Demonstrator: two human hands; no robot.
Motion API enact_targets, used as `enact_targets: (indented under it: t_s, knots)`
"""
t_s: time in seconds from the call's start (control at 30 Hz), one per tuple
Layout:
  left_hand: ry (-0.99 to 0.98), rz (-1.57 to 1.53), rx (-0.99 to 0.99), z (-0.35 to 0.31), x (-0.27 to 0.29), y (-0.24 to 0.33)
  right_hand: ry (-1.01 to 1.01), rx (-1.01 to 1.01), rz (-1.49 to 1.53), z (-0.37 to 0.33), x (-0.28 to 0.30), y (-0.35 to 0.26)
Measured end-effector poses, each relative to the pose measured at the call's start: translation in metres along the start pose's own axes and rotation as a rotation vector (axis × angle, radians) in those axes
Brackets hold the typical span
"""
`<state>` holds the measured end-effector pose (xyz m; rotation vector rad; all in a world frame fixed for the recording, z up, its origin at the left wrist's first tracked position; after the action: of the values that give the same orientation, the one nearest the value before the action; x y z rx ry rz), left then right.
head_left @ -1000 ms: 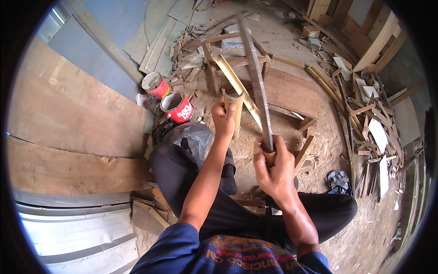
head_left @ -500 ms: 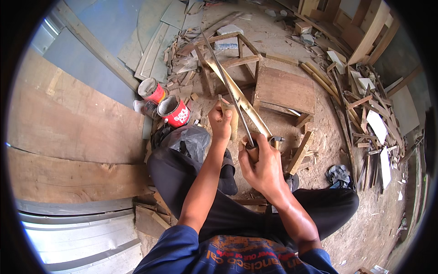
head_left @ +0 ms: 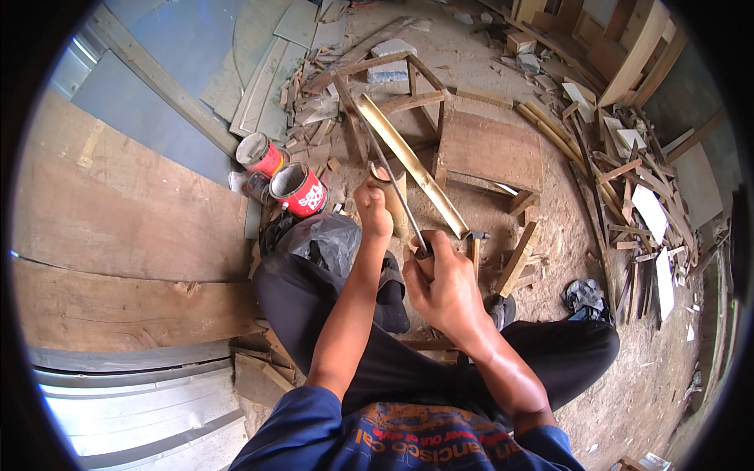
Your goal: The person splits a bamboo pole using a chisel and a wooden mallet. They repeatedly strike the chisel to split the bamboo into smaller sections.
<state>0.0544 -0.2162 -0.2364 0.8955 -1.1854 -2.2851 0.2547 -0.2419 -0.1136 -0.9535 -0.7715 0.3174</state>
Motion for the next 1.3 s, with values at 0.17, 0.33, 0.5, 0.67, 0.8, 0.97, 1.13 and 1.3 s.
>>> enact_targets:
  t_s: [0.17,0.33,0.5,0.67,0.8,0.97,1.13,1.3]
  knots:
    - [-0.039,-0.047,0.032,0.001,-0.002,0.000,0.030,0.019,-0.013,-0.005,-0.008,-0.001]
    - [-0.001,-0.055,0.040,0.000,-0.001,-0.001,0.043,0.025,-0.012,-0.007,-0.011,-0.002]
    - [-0.012,-0.137,0.061,0.000,-0.003,-0.001,0.032,0.024,0.002,-0.009,-0.010,-0.001]
    - [0.067,-0.091,0.137,-0.004,-0.003,0.002,0.019,-0.009,0.022,-0.012,-0.013,-0.002]
    - [0.327,0.406,0.015,-0.010,-0.014,0.030,0.043,-0.028,0.044,-0.012,-0.013,0.001]
    - [0.341,0.453,-0.010,-0.008,-0.012,0.034,0.025,-0.052,0.037,-0.011,-0.011,-0.002]
    - [0.309,0.112,0.221,-0.006,-0.013,0.025,0.060,-0.049,0.010,-0.008,-0.005,-0.004]
    - [0.248,0.081,0.265,-0.007,-0.018,0.024,0.058,-0.052,0.019,-0.008,-0.005,-0.003]
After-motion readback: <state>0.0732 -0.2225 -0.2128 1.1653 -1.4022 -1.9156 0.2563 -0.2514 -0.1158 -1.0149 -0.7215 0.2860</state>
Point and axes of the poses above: each hand's wrist, its own z-axis towards the middle knuckle, its own x-axis out of the back of the hand, y = z × x, the point moved 6 cm from there along z, towards the middle knuckle, and after that the axes turned 6 degrees about x, right-handed, at the moved point
